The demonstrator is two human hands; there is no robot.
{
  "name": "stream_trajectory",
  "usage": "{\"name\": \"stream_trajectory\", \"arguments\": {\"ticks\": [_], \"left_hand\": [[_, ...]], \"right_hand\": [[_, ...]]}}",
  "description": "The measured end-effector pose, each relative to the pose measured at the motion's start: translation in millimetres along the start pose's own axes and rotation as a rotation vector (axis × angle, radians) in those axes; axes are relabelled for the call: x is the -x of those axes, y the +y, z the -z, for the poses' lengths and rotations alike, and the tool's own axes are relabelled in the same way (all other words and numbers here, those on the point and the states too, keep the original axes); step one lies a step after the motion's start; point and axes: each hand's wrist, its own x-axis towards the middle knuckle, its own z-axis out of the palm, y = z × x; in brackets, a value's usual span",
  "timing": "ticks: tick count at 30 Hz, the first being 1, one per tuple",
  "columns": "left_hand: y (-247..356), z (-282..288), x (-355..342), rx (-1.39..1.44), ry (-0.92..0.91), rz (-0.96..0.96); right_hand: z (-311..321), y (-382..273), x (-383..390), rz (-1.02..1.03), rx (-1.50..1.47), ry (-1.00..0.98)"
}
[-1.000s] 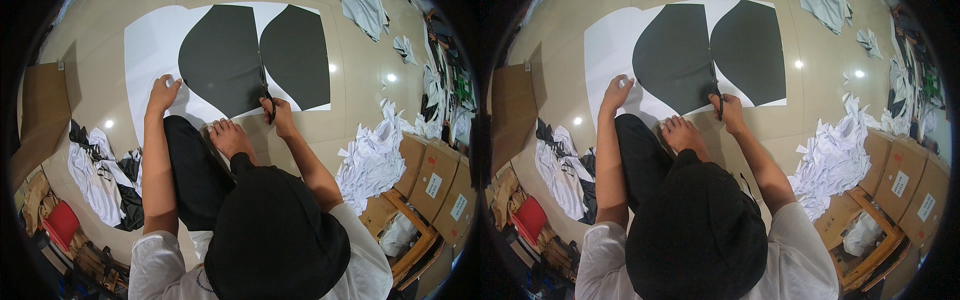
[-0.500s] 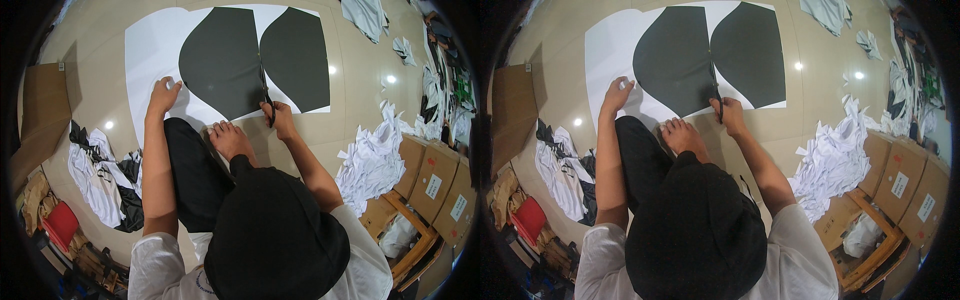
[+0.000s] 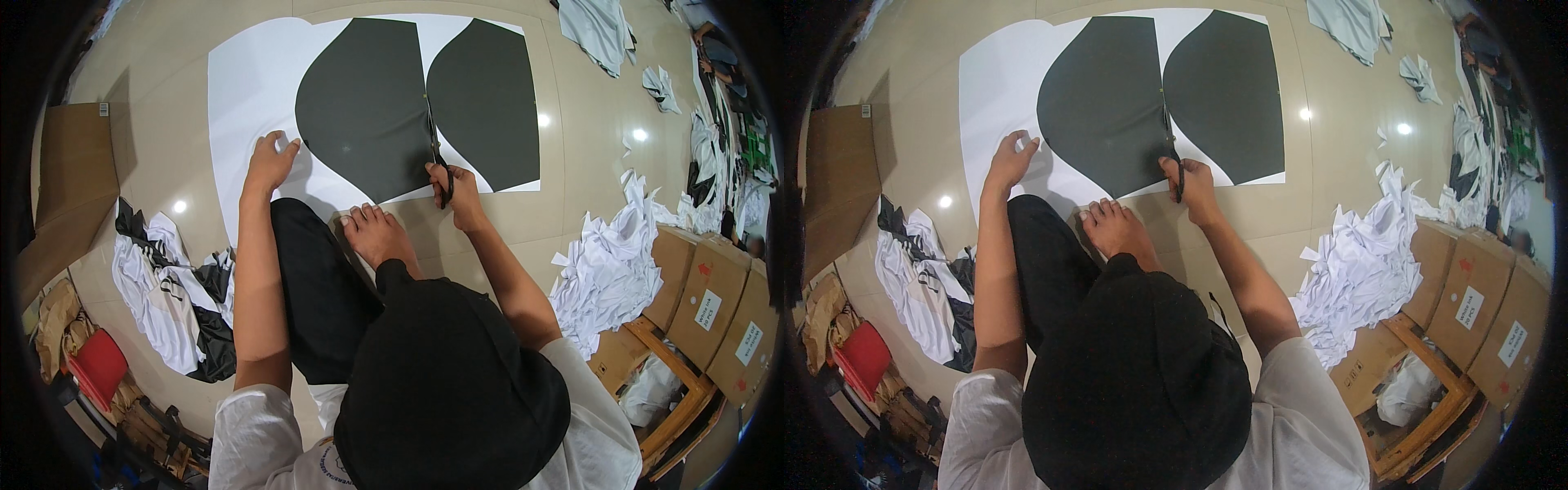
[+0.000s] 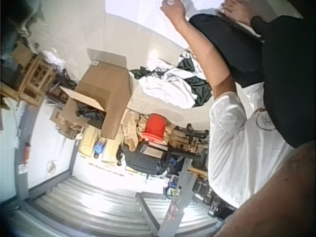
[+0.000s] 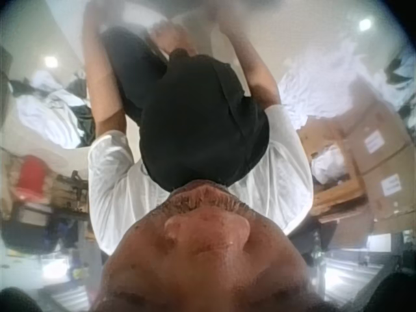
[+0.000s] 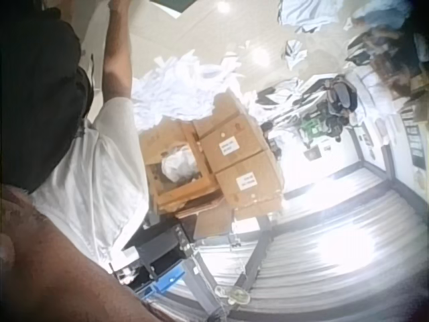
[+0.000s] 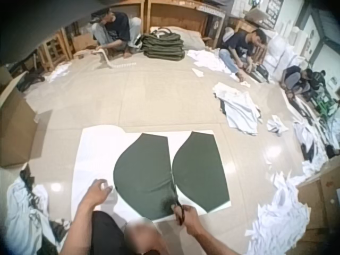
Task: The person sits on the floor and uses scissors to cut a dark green fabric piece along a white paper template. They carefully follow the curved outline of the template, adjusting the fabric and scissors as needed to complete the cut.
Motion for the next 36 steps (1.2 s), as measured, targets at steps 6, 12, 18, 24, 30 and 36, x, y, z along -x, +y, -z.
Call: {"name": "stream_trajectory", "arguments": {"ticks": [6, 12, 18, 24, 30, 36], "left_hand": [[0, 0, -1, -0.002, -0.009, 0.001], [-4, -1, -4, -0.012, 0.007, -0.014], [-2, 0, -3, 0.004, -0.006, -0.011], [-4, 0, -5, -0.008, 0.004, -0.028], [0, 1, -2, 0.005, -0.002, -0.006], [1, 2, -2, 0.004, -0.009, 0.003]], "right_hand": [[-2, -4, -4, -0.011, -0.006, -0.011], [0, 2, -8, 0.024, 0.006, -0.008], [1, 4, -10, 0.002, -0.004, -0.008], [1, 7, -11, 0.022, 0.008, -0.004], [3, 11, -12, 0.035, 0.007, 0.007], [2, 7, -9, 0.029, 0.012, 0.008]]}}
